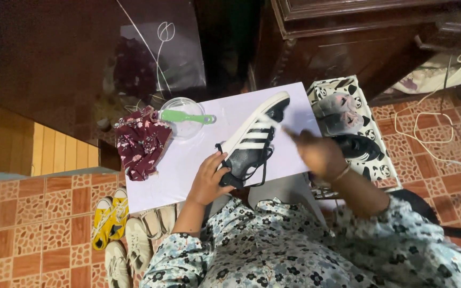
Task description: The person scrubs a black and white sneaker with a yellow toothbrush, focusing on the white stripes and sole. They repeatedly dip the brush into a small container of liquid and continue scrubbing different areas of the shoe.
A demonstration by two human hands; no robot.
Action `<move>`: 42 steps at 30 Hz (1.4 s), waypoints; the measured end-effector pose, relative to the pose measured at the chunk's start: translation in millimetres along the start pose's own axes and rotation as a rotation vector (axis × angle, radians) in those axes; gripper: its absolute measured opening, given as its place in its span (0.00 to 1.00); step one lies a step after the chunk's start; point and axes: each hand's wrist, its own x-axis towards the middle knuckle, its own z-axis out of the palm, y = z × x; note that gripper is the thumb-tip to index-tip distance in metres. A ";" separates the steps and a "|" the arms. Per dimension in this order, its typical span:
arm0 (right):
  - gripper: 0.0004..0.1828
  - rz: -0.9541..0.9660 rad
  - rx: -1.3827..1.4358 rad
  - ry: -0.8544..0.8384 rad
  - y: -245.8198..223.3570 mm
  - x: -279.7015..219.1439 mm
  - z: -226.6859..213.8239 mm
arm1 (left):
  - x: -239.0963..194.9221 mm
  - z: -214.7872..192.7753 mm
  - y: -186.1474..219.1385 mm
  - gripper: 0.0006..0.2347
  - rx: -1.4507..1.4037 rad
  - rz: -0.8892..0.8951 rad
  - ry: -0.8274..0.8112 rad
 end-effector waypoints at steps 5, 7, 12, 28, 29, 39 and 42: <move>0.20 0.102 -0.002 0.186 21.6 9.4 21.5 | 5.2 -3.3 0.7 0.26 -0.003 -0.009 0.009; 0.17 0.097 0.143 0.148 -11.0 -7.6 27.6 | 4.6 -5.8 3.8 0.26 -0.006 -0.023 -0.005; 0.22 -0.187 -0.071 0.283 6.8 -11.2 66.4 | 5.2 -5.8 3.2 0.25 -0.049 -0.047 -0.019; 0.14 -0.047 0.322 0.509 50.7 -23.0 135.3 | 6.8 -8.0 3.7 0.26 -0.056 -0.090 -0.029; 0.16 -0.003 0.330 0.476 59.2 -20.1 130.6 | 8.2 -7.8 4.2 0.26 -0.050 -0.098 -0.026; 0.18 0.145 0.330 0.401 70.6 -25.4 129.7 | 11.4 -5.9 -0.7 0.26 -0.045 -0.101 -0.022; 0.14 0.080 0.521 0.423 50.0 -22.7 146.3 | 12.1 -9.5 3.2 0.26 -0.068 -0.116 -0.005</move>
